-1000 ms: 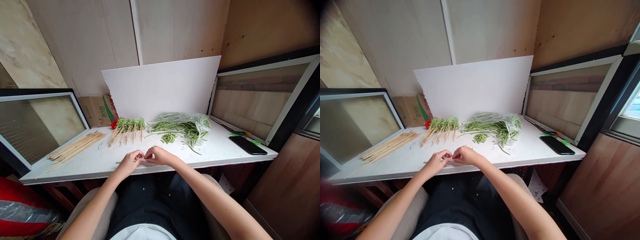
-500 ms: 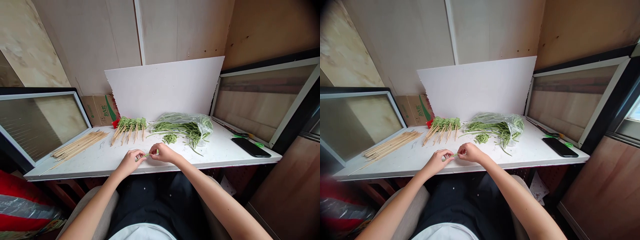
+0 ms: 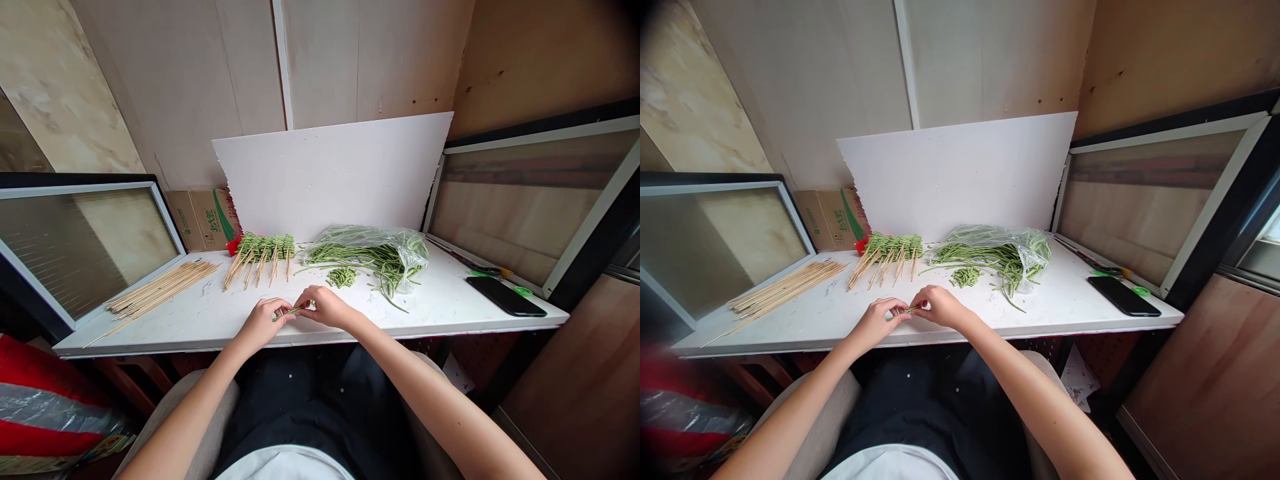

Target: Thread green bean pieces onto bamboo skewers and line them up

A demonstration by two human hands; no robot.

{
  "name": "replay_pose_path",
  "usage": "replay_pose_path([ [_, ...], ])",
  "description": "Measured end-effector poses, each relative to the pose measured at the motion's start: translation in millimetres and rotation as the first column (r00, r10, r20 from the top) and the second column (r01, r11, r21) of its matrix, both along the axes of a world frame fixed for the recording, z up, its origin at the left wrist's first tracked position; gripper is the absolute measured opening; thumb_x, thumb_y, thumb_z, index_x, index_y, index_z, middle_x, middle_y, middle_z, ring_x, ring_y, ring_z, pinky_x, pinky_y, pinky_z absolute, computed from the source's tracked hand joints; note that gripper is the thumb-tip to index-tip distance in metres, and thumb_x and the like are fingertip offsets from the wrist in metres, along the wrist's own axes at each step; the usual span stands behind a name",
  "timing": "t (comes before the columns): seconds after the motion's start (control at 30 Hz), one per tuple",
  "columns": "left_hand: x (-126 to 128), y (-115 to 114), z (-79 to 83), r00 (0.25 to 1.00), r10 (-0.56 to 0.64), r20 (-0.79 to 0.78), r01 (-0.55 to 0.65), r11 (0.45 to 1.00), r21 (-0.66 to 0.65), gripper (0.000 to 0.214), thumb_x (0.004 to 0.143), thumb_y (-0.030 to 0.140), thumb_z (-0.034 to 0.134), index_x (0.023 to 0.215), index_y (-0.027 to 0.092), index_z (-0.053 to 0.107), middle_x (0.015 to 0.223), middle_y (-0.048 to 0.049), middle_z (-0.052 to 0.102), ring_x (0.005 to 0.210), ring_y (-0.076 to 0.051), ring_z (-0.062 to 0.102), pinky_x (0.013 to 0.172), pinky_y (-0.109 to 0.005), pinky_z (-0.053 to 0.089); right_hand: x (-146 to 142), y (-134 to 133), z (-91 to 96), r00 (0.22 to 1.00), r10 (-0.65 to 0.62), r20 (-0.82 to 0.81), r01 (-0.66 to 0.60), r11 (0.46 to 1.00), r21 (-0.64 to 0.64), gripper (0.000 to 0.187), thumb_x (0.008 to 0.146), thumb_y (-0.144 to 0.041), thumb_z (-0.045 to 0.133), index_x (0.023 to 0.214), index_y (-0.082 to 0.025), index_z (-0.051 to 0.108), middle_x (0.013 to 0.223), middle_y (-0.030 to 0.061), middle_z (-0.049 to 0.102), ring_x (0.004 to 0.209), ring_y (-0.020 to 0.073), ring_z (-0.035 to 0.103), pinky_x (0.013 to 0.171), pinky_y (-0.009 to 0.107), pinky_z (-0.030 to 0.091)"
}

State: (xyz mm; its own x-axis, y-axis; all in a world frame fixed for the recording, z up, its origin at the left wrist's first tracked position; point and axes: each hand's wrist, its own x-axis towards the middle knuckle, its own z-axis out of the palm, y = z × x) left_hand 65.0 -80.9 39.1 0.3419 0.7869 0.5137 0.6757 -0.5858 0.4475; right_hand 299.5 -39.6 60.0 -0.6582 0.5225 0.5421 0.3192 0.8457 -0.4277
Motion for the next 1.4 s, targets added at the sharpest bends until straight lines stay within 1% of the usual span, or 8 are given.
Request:
replay_pose_path([
  [0.2, -2.0, 0.4, 0.0, 1.000, 0.017, 0.008, -0.017, 1.000, 0.019, 0.017, 0.089, 0.038, 0.078, 0.097, 0.023, 0.076, 0.095, -0.0046, 0.079, 0.080, -0.020, 0.066, 0.091, -0.037, 0.049, 2.0, 3.1, -1.8, 0.999, -0.011, -0.030, 0.012, 1.000, 0.020, 0.011, 0.091, -0.027, 0.077, 0.100, -0.021, 0.080, 0.087, 0.0041, 0.076, 0.081, 0.0180, 0.067, 0.075, 0.027, 0.048],
  [0.37, -2.7, 2.2, -3.5, 1.000, 0.024, 0.006, -0.024, 0.999, 0.033, 0.013, 0.089, 0.036, 0.078, 0.095, 0.024, 0.078, 0.094, -0.0038, 0.079, 0.083, -0.021, 0.068, 0.089, -0.036, 0.050, 0.0, 2.2, -4.3, 0.999, -0.007, -0.039, 0.008, 1.000, 0.027, 0.019, 0.088, -0.028, 0.082, 0.105, -0.022, 0.079, 0.087, 0.0039, 0.075, 0.083, 0.0183, 0.067, 0.077, 0.028, 0.049],
  [0.63, -2.5, 2.8, -3.8, 1.000, 0.021, -0.018, -0.021, 0.999, 0.036, 0.014, 0.091, 0.037, 0.076, 0.094, 0.023, 0.077, 0.094, -0.0042, 0.079, 0.087, -0.023, 0.069, 0.091, -0.038, 0.050, -3.6, 0.8, -4.0, 1.000, 0.007, -0.030, -0.006, 0.999, 0.034, 0.012, 0.089, -0.023, 0.080, 0.101, -0.022, 0.079, 0.087, 0.0036, 0.075, 0.084, 0.0185, 0.066, 0.077, 0.028, 0.048],
  [0.8, -0.5, 0.4, -1.8, 1.000, 0.016, -0.012, -0.016, 0.999, 0.039, 0.017, 0.091, 0.039, 0.076, 0.095, 0.023, 0.077, 0.093, -0.0046, 0.079, 0.083, -0.022, 0.069, 0.091, -0.038, 0.051, -2.1, 2.0, -3.8, 0.999, 0.015, -0.035, -0.015, 1.000, 0.022, 0.009, 0.091, -0.020, 0.078, 0.100, -0.022, 0.079, 0.087, 0.0034, 0.075, 0.084, 0.0181, 0.065, 0.079, 0.028, 0.048],
  [1.03, -0.3, 0.4, -2.1, 1.000, 0.004, -0.029, -0.004, 1.000, 0.011, 0.024, 0.098, 0.043, 0.066, 0.095, 0.023, 0.078, 0.093, -0.0061, 0.078, 0.085, -0.022, 0.068, 0.090, -0.037, 0.050, -3.8, 2.7, -7.4, 1.000, 0.003, -0.009, -0.003, 0.999, 0.038, 0.013, 0.089, -0.023, 0.080, 0.102, -0.022, 0.079, 0.088, 0.0045, 0.075, 0.086, 0.0195, 0.066, 0.078, 0.029, 0.048],
  [1.13, -0.7, 0.9, -2.3, 1.000, -0.008, -0.021, 0.008, 1.000, -0.004, 0.023, 0.098, 0.042, 0.066, 0.096, 0.023, 0.078, 0.094, -0.0063, 0.079, 0.087, -0.023, 0.068, 0.091, -0.038, 0.050, -4.8, 2.3, -8.0, 1.000, 0.000, -0.011, 0.000, 0.999, 0.035, 0.011, 0.090, -0.024, 0.080, 0.100, -0.022, 0.080, 0.087, 0.0053, 0.075, 0.087, 0.0205, 0.067, 0.078, 0.029, 0.049],
  [1.27, 0.9, -0.4, -0.3, 1.000, -0.029, 0.005, 0.029, 1.000, -0.006, 0.016, 0.093, 0.038, 0.073, 0.096, 0.024, 0.079, 0.096, -0.0059, 0.079, 0.089, -0.023, 0.068, 0.094, -0.038, 0.049, -5.6, 2.0, -7.7, 0.999, 0.001, -0.048, 0.000, 1.000, 0.018, 0.010, 0.088, -0.017, 0.079, 0.097, -0.022, 0.079, 0.086, 0.0044, 0.075, 0.085, 0.0196, 0.067, 0.079, 0.029, 0.049],
  [1.4, 5.9, -3.9, 4.1, 0.999, -0.041, 0.025, 0.041, 0.999, -0.019, 0.007, 0.091, 0.029, 0.074, 0.089, 0.023, 0.077, 0.090, -0.0038, 0.078, 0.085, -0.022, 0.067, 0.091, -0.036, 0.049, -7.2, 2.6, -8.3, 0.995, 0.028, -0.094, -0.030, 0.999, -0.016, 0.019, 0.083, -0.004, 0.076, 0.092, -0.020, 0.077, 0.084, 0.0032, 0.075, 0.084, 0.0185, 0.066, 0.079, 0.028, 0.049],
])
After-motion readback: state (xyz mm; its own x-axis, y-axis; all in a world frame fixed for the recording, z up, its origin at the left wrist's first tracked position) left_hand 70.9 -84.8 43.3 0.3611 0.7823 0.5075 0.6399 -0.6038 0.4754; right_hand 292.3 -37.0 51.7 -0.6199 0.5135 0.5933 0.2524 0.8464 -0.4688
